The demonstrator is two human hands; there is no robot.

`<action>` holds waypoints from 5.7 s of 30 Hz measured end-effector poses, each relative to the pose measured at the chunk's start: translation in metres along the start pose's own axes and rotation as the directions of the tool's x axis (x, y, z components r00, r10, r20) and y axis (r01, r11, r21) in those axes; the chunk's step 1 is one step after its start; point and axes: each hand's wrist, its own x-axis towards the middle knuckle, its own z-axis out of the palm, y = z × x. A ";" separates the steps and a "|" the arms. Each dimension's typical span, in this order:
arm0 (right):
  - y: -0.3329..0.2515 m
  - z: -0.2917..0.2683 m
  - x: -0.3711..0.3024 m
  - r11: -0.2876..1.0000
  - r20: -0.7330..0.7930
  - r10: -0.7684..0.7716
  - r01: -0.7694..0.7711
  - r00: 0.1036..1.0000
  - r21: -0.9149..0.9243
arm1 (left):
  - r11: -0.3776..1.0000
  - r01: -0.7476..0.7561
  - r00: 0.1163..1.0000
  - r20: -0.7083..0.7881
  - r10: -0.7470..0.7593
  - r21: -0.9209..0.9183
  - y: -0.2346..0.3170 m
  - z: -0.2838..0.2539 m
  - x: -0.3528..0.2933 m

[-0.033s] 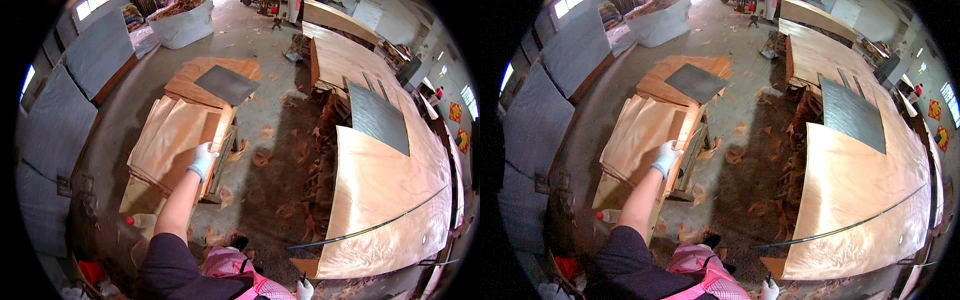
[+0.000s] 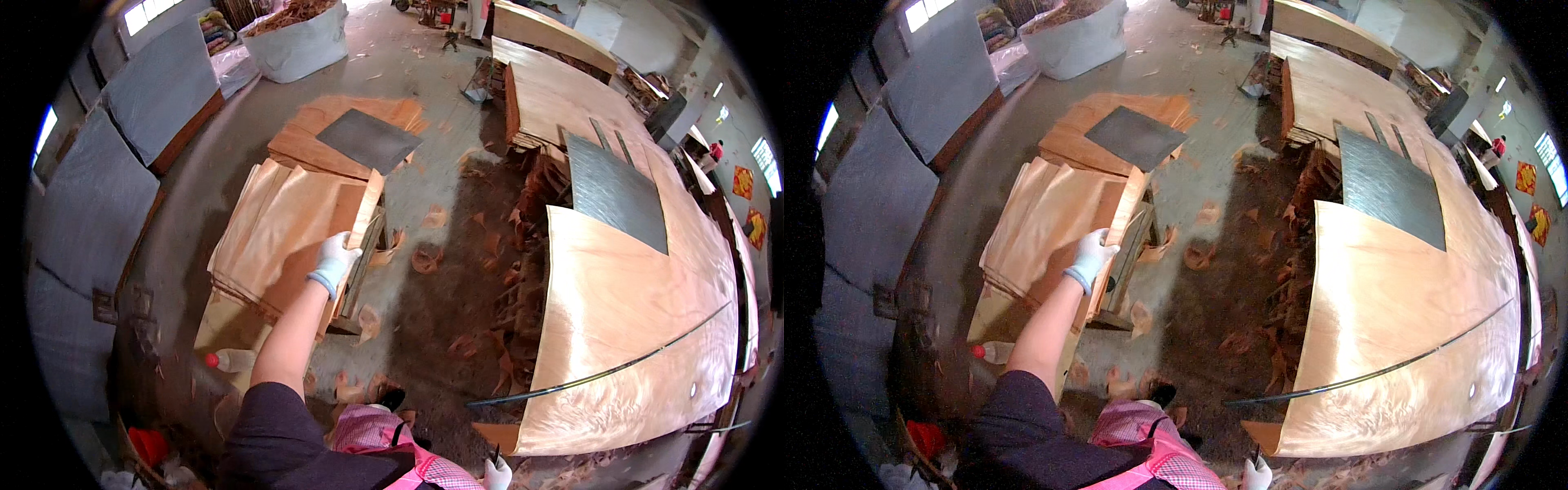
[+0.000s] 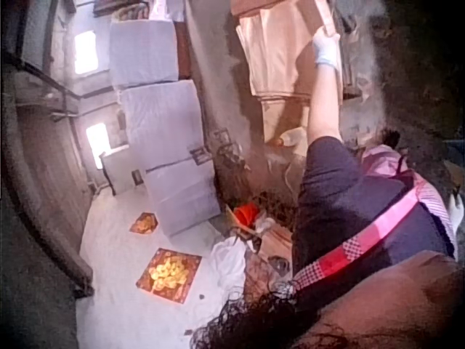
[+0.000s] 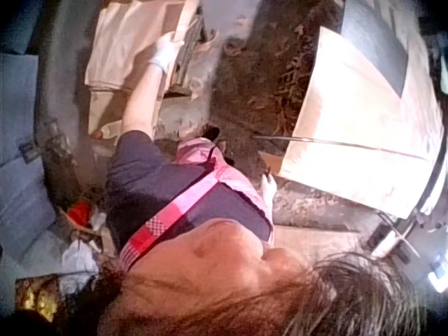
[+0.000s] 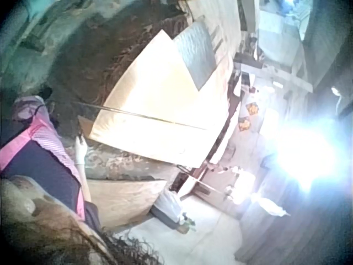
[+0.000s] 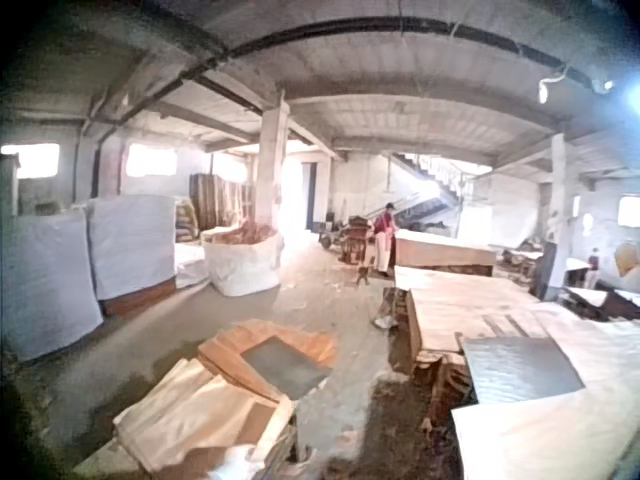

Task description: The person prepares sheets of wood veneer by marking them with a long straightedge and pen, cutting them with a utility knife, and applying pieces of tape to the surface. The person moves large sheets between stacks and onto a workbench during the process.

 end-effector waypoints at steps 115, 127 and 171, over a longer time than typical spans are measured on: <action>0.261 -0.952 0.553 0.291 0.797 -0.444 0.907 0.409 -0.304 | 0.990 -0.004 0.997 -0.076 0.014 0.138 0.867 0.995 -0.763; 0.186 -1.115 0.643 -0.352 0.983 0.051 0.924 0.177 -0.148 | 0.950 0.069 0.997 -0.043 -0.059 0.305 0.889 0.992 -0.769; 0.272 -1.106 0.587 0.592 0.429 -0.722 0.805 0.543 -0.022 | 0.695 -0.268 0.957 0.267 0.113 0.668 0.908 0.997 -0.764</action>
